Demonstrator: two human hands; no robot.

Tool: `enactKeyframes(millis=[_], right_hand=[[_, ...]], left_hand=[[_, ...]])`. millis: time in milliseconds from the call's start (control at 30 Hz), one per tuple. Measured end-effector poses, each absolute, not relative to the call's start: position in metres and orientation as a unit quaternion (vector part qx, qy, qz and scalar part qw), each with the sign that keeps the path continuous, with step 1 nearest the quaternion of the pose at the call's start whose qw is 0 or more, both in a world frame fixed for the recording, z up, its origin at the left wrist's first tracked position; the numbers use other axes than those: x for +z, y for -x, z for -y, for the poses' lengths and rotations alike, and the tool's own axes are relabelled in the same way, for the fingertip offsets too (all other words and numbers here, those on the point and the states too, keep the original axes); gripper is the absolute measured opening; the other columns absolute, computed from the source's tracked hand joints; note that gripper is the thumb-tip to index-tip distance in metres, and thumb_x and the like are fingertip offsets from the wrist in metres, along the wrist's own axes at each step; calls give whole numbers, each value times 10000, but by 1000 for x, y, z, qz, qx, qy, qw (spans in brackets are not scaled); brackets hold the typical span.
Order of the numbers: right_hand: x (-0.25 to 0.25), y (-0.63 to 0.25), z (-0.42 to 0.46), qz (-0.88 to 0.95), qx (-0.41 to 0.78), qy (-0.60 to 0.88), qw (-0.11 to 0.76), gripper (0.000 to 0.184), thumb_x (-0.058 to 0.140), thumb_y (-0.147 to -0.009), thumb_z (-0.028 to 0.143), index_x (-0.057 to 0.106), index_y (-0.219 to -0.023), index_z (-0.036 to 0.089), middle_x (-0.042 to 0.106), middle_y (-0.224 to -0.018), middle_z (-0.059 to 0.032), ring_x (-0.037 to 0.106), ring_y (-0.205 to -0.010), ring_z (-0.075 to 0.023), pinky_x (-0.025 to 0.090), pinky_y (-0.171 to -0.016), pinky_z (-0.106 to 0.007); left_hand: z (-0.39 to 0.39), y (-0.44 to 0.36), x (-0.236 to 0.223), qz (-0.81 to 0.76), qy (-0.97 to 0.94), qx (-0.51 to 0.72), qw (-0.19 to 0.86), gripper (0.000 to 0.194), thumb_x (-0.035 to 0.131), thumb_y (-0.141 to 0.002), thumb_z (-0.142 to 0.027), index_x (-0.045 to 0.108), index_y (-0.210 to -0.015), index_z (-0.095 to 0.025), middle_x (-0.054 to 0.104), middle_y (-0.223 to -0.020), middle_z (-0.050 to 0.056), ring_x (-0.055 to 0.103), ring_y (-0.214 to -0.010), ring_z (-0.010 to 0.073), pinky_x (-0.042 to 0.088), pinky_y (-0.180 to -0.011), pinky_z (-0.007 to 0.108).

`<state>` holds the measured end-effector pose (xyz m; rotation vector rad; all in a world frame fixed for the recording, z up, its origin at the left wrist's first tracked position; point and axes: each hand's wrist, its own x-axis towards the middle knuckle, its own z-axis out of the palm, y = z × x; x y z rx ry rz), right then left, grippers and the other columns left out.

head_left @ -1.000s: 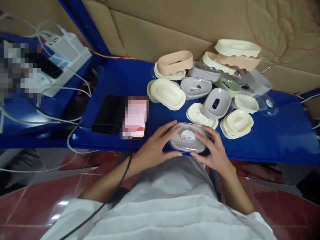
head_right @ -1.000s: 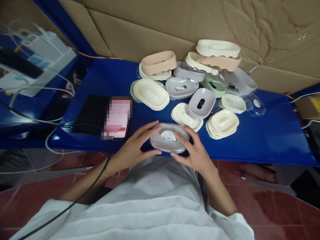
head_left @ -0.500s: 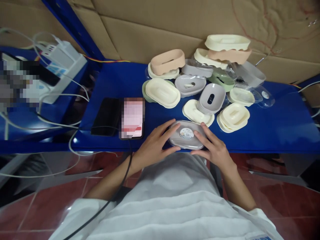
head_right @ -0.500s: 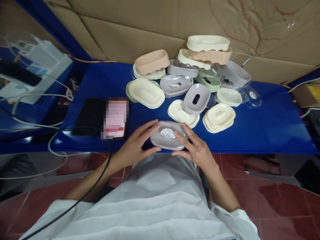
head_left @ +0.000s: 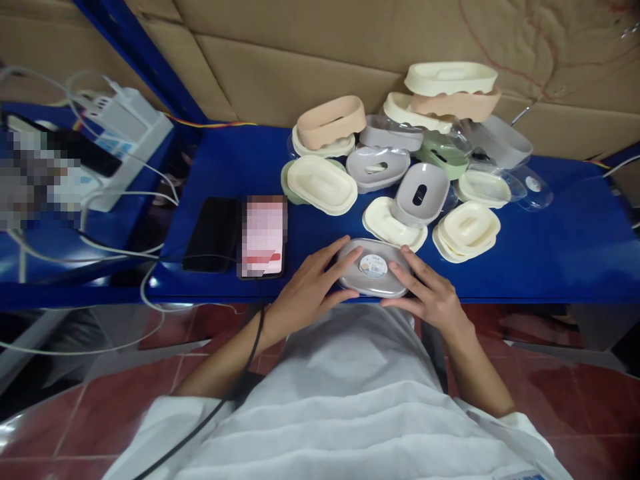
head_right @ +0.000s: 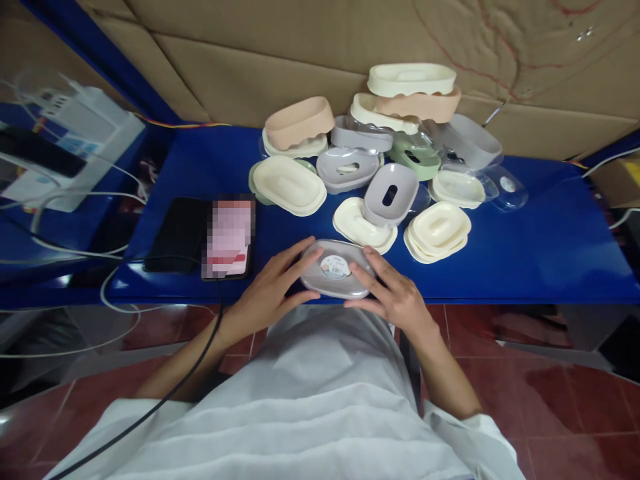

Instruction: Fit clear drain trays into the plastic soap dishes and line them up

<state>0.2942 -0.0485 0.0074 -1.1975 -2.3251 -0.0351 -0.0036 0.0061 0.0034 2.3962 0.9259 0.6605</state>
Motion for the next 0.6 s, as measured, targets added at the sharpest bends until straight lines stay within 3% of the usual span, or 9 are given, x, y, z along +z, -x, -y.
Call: enactKeyframes(millis=[200, 333, 433, 600], right_hand=[[7, -287, 49, 843, 51, 469, 258, 949, 796, -948, 393, 252, -1725, 354, 327, -1759, -96, 450, -1559, -326, 507, -1237, -480], [6, -296, 62, 849, 32, 453, 271, 892, 792, -958, 345, 311, -1709, 342, 380, -1735, -117, 497, -1528, -333, 511, -1230, -485], [4, -328, 80, 807, -72, 492, 318, 895, 854, -901, 352, 405, -1673, 315, 463, -1685, -139, 565, -1467, -370, 533, -1202, -518], [-4, -419, 100, 570, -279, 674, 378, 858, 846, -876, 474, 492, -1627, 258, 547, -1580, -256, 546, -1453, -481, 487, -1187, -622]], left_hand=[[-6, 4, 1, -345, -867, 260, 247, 720, 664, -1035, -458, 351, -1679, -382, 395, -1722, 139, 452, -1559, 344, 426, -1251, 552], [-3, 5, 8, -334, -872, 252, 252, 877, 690, -1013, -504, 207, -1725, -335, 420, -1708, 161, 454, -1558, 346, 435, -1248, 547], [1, 4, 13, -336, -880, 243, 232, 839, 623, -1061, -454, 147, -1733, -292, 410, -1713, 176, 450, -1563, 327, 437, -1249, 529], [-3, -22, 14, -335, -907, 221, 130, 638, 523, -1110, -353, 296, -1691, -221, 371, -1732, 200, 411, -1585, 347, 418, -1247, 547]])
